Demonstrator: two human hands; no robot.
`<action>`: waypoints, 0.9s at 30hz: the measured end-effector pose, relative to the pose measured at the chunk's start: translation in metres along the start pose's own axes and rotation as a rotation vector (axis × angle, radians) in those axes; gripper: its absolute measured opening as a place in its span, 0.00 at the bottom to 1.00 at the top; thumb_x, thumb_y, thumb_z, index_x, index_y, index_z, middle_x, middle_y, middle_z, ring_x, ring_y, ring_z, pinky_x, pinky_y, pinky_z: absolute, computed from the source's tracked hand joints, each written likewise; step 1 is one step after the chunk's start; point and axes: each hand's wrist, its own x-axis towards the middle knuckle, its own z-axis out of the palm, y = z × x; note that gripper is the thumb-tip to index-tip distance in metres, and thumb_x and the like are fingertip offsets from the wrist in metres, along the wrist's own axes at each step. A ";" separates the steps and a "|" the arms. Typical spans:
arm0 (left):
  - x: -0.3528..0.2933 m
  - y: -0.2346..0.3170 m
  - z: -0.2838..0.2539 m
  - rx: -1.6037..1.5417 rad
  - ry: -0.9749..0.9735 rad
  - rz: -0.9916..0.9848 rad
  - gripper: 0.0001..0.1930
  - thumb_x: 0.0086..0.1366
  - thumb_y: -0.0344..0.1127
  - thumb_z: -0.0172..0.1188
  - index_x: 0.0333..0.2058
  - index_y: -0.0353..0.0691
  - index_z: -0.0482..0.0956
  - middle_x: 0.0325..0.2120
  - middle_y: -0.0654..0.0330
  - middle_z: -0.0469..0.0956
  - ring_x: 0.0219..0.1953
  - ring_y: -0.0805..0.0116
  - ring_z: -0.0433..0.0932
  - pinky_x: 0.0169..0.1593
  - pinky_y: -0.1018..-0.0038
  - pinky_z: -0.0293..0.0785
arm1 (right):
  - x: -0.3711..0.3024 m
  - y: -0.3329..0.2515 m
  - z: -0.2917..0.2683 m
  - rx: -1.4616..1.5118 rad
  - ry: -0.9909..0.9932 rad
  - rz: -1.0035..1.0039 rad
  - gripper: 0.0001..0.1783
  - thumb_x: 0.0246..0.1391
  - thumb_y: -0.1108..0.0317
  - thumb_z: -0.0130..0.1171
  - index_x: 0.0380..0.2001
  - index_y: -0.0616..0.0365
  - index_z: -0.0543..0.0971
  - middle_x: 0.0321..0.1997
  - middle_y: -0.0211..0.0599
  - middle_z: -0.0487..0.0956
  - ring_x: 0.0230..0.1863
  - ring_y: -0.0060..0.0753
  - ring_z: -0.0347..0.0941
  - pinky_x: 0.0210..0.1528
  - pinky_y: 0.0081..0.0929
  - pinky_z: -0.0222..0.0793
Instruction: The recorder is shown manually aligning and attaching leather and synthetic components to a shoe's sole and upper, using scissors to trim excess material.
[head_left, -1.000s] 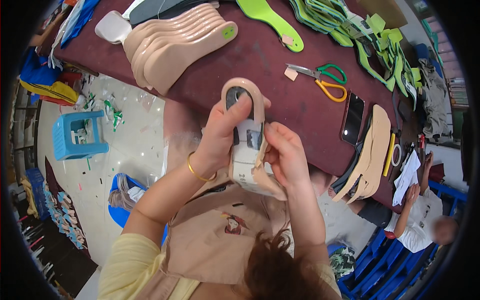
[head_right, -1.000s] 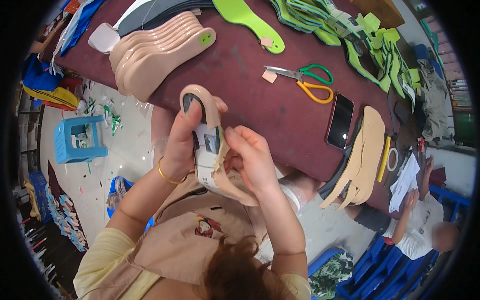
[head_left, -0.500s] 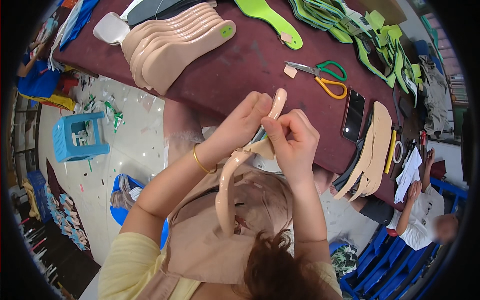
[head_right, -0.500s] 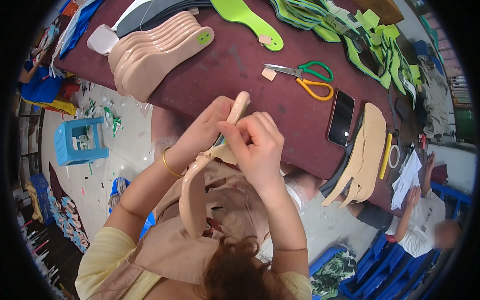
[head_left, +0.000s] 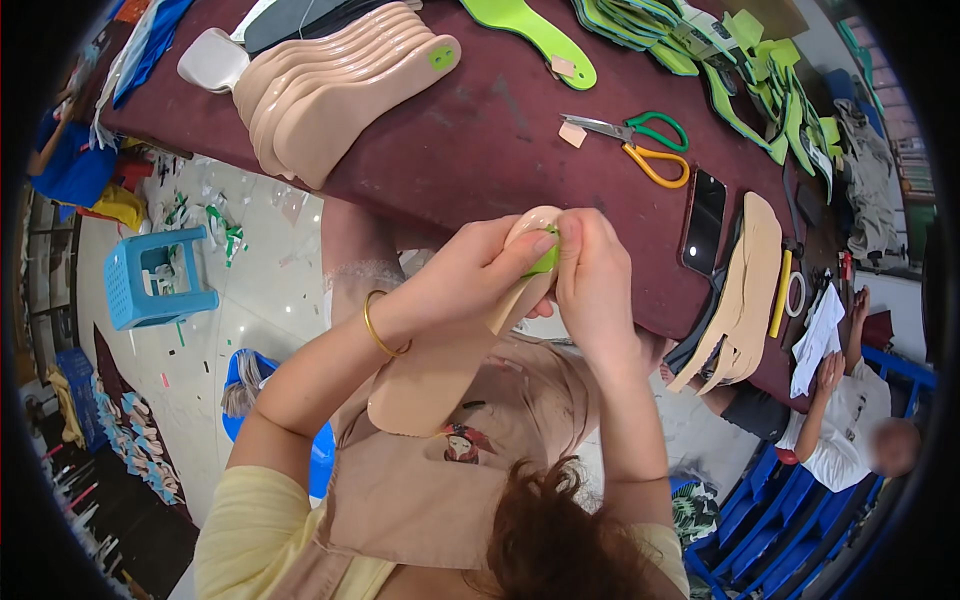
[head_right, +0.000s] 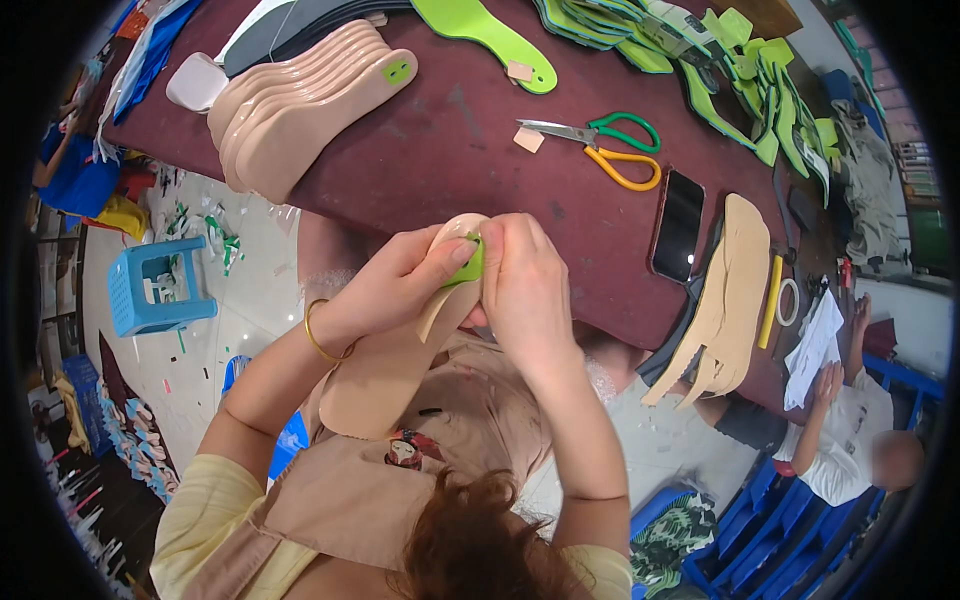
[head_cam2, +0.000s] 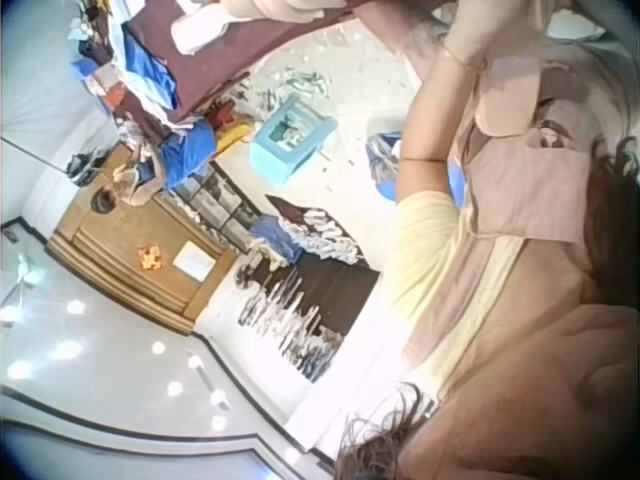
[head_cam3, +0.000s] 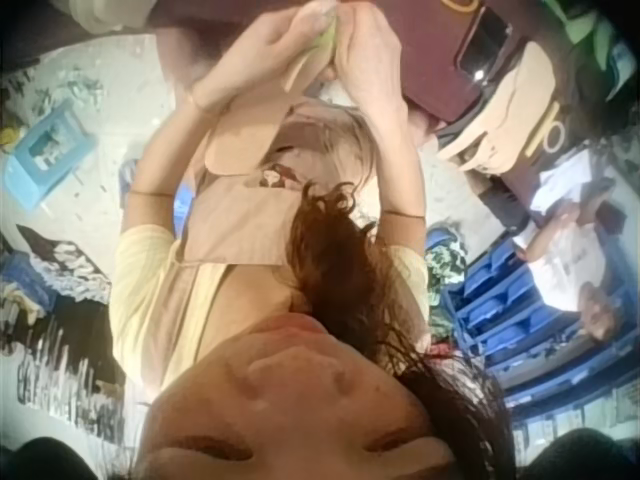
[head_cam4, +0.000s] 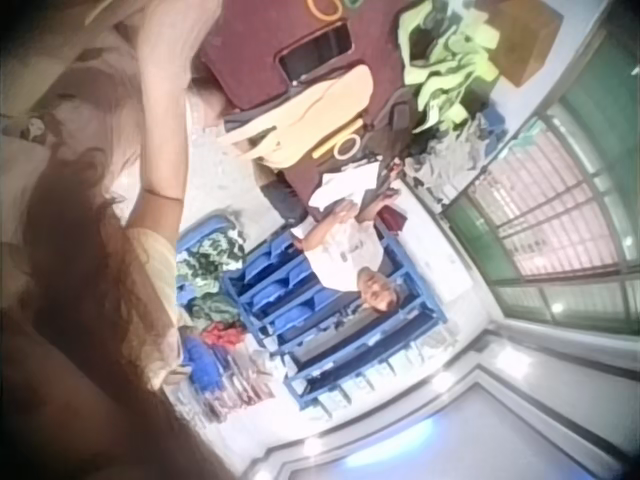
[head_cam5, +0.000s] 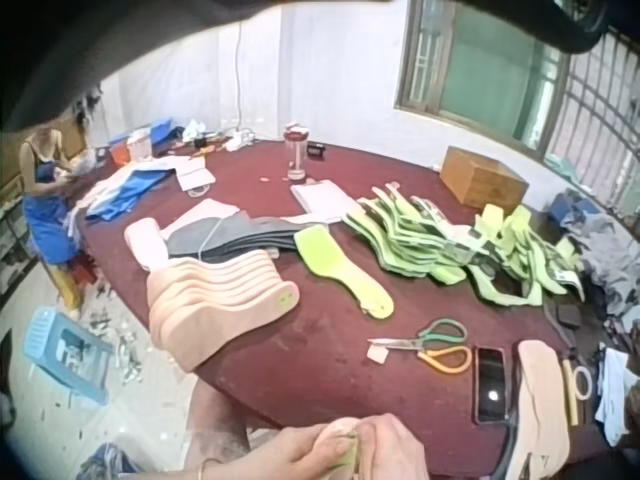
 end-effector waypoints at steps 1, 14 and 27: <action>-0.001 0.000 -0.001 -0.031 -0.018 -0.028 0.21 0.71 0.47 0.42 0.43 0.32 0.71 0.30 0.61 0.76 0.27 0.75 0.79 0.32 0.79 0.75 | 0.005 0.003 -0.009 0.062 -0.182 0.114 0.16 0.64 0.61 0.45 0.28 0.63 0.73 0.27 0.45 0.75 0.24 0.47 0.73 0.28 0.37 0.68; 0.008 -0.015 0.000 -0.110 -0.034 -0.014 0.21 0.71 0.48 0.43 0.50 0.35 0.68 0.37 0.59 0.76 0.38 0.73 0.77 0.40 0.78 0.75 | 0.009 0.022 -0.001 1.120 -0.232 0.449 0.23 0.65 0.52 0.42 0.39 0.65 0.73 0.32 0.42 0.78 0.44 0.40 0.75 0.50 0.33 0.69; 0.003 -0.009 -0.013 0.506 0.103 0.193 0.10 0.60 0.35 0.62 0.34 0.33 0.79 0.24 0.63 0.78 0.28 0.81 0.74 0.28 0.80 0.70 | 0.005 0.029 -0.002 1.556 0.029 0.500 0.20 0.66 0.53 0.40 0.28 0.57 0.70 0.26 0.35 0.72 0.30 0.34 0.75 0.50 0.43 0.70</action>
